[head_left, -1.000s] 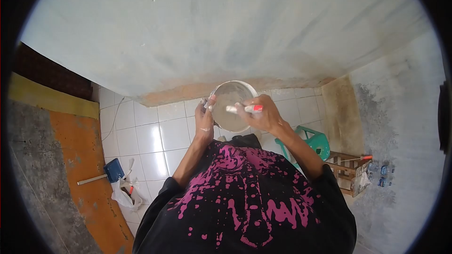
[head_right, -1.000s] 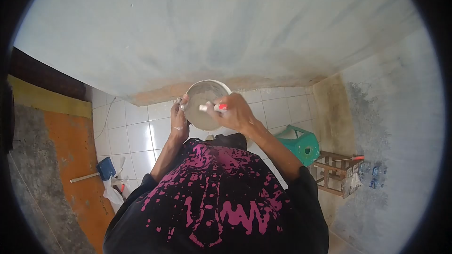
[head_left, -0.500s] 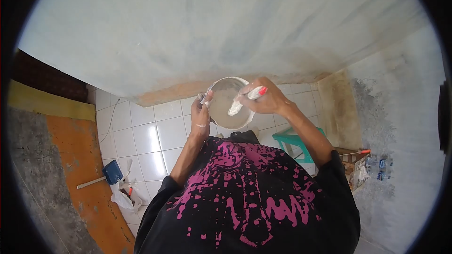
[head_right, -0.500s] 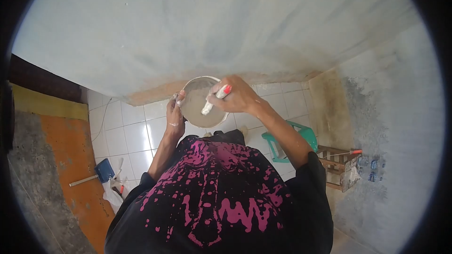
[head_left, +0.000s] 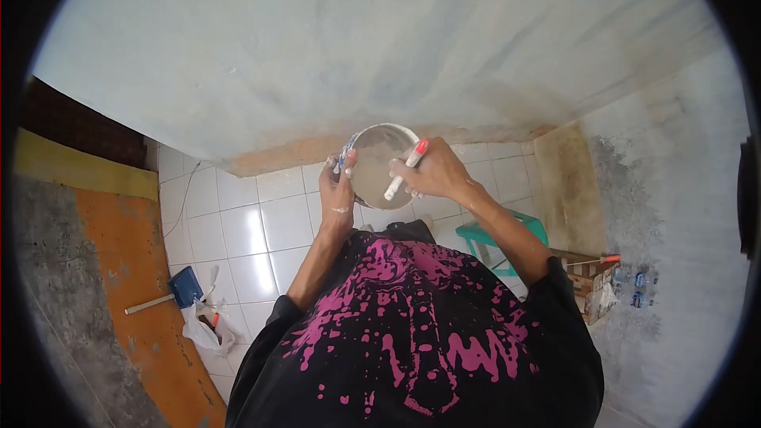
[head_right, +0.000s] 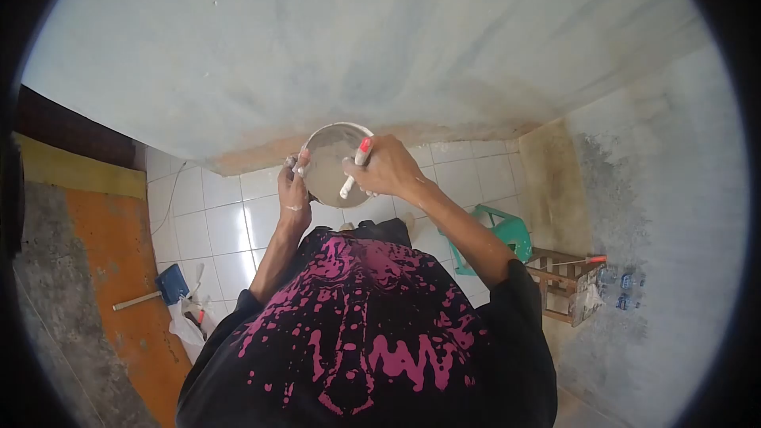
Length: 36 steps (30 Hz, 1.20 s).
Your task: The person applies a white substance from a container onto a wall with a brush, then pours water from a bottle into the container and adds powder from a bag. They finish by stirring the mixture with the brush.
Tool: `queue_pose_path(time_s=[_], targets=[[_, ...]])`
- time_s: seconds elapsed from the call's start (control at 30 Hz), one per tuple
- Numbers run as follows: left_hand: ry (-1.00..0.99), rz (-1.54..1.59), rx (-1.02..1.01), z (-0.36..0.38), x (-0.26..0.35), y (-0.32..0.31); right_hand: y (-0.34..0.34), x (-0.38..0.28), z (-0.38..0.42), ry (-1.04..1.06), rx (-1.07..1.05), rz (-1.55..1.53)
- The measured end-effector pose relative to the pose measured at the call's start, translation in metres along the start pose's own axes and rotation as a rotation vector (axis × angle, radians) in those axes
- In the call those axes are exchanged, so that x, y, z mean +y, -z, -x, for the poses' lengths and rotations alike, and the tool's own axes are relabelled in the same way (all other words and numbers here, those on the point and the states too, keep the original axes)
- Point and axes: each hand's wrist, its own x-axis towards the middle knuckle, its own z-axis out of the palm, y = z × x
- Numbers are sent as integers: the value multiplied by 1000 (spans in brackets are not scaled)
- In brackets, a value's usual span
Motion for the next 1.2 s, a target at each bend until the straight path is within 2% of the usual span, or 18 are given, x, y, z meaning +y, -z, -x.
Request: queue_pose_path(time_s=[0.07, 0.13, 0.23, 0.3, 0.37, 0.5, 0.57, 0.6, 0.67, 0.77, 0.83, 0.9, 0.93, 1.03, 1.07, 1.17, 1.2], targets=[[103, 67, 17, 2, 3, -3, 3, 11, 5, -25, 43, -69], [78, 78, 34, 2, -1, -4, 7, 20, 11, 208, 242, 272], [-13, 115, 69, -3, -13, -2, -14, 20, 10, 247, 222, 245], [-38, 56, 74, -6, -14, -2, -13, 21, 10, 187, 176, 184], [25, 56, 70, 3, -7, -7, -7, 23, 17, 182, 295, 39], [-29, 69, 105, -3, -15, -5, -13, 26, 14, 202, 230, 102], [-37, 53, 96, -3, -17, -3, -16, 16, 15, 11, 143, -283], [-8, 108, 88, 0, -8, -4, -14, 18, 16, 8, 143, -279], [3, 177, 84, 0, -9, -3, -9, 27, 16, 146, 309, -80], [-83, 212, 144, -7, -25, -9, -25, 32, 14, 233, 221, -73], [-21, 190, 109, -3, -17, -1, -30, 15, 14, 241, 215, -3], [120, 195, 34, 0, -8, 5, -34, 13, 8, 198, 353, -215], [115, 193, 39, -4, -12, 4, -27, 20, 6, 231, 405, -76], [34, 229, 82, -7, -20, 4, -30, 15, 14, 129, 293, -207], [-4, 223, 46, -6, -18, 3, -33, 8, 15, 244, 299, -51], [-45, 215, 18, 1, 1, -5, -38, 7, 9, 291, 390, -156], [-62, 220, 28, 3, 4, -7, -30, 6, 11, 201, 380, -158]])
